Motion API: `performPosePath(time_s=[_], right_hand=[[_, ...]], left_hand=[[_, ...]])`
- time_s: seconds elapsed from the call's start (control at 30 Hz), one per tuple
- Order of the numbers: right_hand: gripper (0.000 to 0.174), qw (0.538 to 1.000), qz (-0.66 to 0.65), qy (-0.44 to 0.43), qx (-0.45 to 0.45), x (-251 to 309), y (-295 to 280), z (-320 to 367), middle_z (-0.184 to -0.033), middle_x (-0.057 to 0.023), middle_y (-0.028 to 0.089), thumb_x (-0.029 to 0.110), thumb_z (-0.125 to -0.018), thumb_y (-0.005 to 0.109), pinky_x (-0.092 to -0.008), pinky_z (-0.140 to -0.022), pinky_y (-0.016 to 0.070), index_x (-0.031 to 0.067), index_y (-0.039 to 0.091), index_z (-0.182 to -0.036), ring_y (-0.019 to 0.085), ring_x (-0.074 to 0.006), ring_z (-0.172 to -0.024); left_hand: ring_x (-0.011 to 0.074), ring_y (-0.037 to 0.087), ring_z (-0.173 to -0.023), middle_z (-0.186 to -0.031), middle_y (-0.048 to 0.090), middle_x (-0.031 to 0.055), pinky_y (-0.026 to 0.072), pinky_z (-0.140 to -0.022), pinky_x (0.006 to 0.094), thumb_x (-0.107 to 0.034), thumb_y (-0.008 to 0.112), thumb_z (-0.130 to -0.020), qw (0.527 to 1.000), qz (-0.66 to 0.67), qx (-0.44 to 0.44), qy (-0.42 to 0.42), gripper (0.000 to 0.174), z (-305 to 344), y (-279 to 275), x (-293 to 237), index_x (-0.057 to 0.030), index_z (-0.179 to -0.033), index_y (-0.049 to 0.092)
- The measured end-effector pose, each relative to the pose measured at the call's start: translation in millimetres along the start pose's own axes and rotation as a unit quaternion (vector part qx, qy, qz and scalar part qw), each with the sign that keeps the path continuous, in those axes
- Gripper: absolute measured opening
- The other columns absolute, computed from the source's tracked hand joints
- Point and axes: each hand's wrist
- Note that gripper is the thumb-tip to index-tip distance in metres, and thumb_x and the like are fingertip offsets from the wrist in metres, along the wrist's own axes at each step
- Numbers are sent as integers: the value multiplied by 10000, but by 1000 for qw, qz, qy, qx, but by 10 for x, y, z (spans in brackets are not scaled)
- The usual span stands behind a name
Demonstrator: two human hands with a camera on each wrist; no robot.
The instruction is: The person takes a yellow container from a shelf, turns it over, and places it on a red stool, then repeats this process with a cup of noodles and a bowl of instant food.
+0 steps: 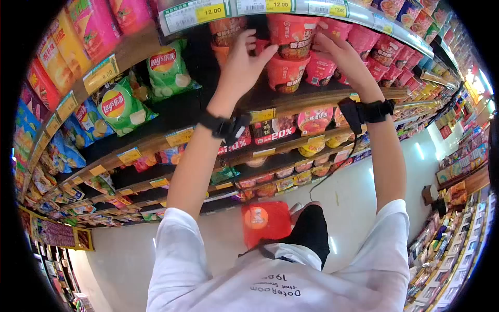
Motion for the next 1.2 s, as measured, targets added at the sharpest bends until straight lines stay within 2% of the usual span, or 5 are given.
performPosePath(time_s=[0.27,0.67,0.9,1.1,1.2], right_hand=[[646,1000,8,19,-5,-52,135,-216,-1403,-105,517,459,-1011,503,-345,-1072,392,0,416,-1458,490,-220,-1306],[661,998,-24,22,-49,17,275,-226,-1320,-114,584,488,-1005,501,-318,-1035,384,-54,475,-1382,523,-195,-1220],[725,997,-40,-3,-61,72,298,-117,-1322,-124,572,540,-983,499,-320,-1018,390,-69,464,-1374,520,-206,-1194],[728,1000,10,11,1,216,291,76,-1493,-131,424,550,-1009,436,-382,-1095,364,35,325,-1512,358,-240,-1415],[793,998,-44,23,-33,278,393,182,-1323,-132,562,621,-964,470,-327,-1000,411,-6,393,-1444,521,-235,-1212]], left_hand=[[233,588,-1165,-1289,581,211,466,-997,355,-400,711,-910,999,40,10,-5,753,-470,393,279,70,-1393,375],[403,601,-1163,-1246,604,275,491,-973,444,-441,777,-815,998,32,-48,28,785,-562,457,224,54,-1321,437],[271,654,-1061,-1185,646,191,522,-915,375,-383,753,-869,995,-18,-55,85,702,-399,283,-18,0,-1366,437],[249,656,-1063,-1186,659,163,519,-915,365,-358,759,-866,999,-4,-25,38,674,-180,90,-317,-9,-1366,473],[234,663,-1051,-1179,668,156,517,-916,353,-348,755,-870,996,-25,-45,78,679,-106,63,-306,-9,-1383,466]])
Point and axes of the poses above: each hand's wrist, its own z-axis away from the middle knuckle, its own y-axis out of the palm, x = y × z
